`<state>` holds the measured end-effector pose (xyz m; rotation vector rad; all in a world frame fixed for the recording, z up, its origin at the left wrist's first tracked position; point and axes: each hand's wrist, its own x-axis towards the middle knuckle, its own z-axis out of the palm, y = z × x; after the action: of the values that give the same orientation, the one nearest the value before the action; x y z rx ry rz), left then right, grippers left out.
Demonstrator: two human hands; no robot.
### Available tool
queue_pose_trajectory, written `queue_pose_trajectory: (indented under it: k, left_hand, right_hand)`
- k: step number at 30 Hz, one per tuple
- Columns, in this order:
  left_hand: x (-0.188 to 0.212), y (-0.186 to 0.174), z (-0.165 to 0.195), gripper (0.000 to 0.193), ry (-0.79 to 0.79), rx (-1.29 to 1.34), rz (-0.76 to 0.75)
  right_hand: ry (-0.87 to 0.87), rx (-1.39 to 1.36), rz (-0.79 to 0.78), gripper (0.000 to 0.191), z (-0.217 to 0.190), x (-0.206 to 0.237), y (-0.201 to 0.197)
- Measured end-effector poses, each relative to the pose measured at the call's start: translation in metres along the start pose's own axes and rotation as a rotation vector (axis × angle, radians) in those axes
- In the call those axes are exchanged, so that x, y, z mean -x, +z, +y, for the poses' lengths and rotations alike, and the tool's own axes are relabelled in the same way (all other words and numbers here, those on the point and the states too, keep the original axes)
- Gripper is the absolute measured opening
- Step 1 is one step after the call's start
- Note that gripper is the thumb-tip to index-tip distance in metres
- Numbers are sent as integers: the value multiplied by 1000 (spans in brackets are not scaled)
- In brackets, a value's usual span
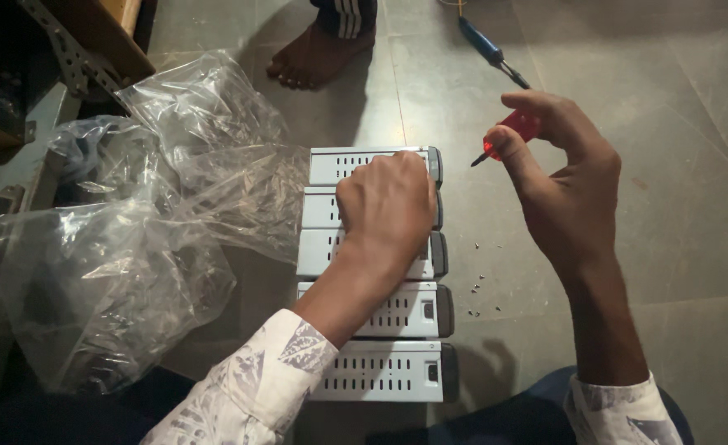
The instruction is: The person uses a red screwdriver to tighten screws on the back panels of several stacked white electronic devices. They occasionally lift and reposition the devices to access different screw locations.
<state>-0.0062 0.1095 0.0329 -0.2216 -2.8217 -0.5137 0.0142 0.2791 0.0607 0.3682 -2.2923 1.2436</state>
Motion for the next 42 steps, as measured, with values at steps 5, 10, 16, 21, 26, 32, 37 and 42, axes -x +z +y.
queue_pose_trajectory:
  k: [5,10,16,21,26,32,37,42]
  left_hand:
    - [41,-55,53,25,-61,247,-230]
    - [144,-16,130,25,-36,448,-427]
    - [156,142,120,38,-147,41,-134]
    - [132,177,107,39,-204,-2,-507]
    - [131,174,113,37,-511,433,-593]
    - [133,120,112,37,-639,1010,-1024]
    - [102,-32,57,32,-52,701,-978]
    - [44,-114,-20,20,-36,576,-267]
  right_hand:
    - [-28,-31,25,26,4,-4,-11]
    - [75,-70,106,23,9,-9,-28]
    - [2,-9,90,24,20,-2,-30]
    - [71,-155,21,24,38,-5,-25]
    - [108,-266,-41,26,37,-8,-1]
    - [116,-311,-113,28,16,-8,41]
    - [91,-244,-98,28,7,-14,67]
    - [66,-81,-109,30,1,-19,89]
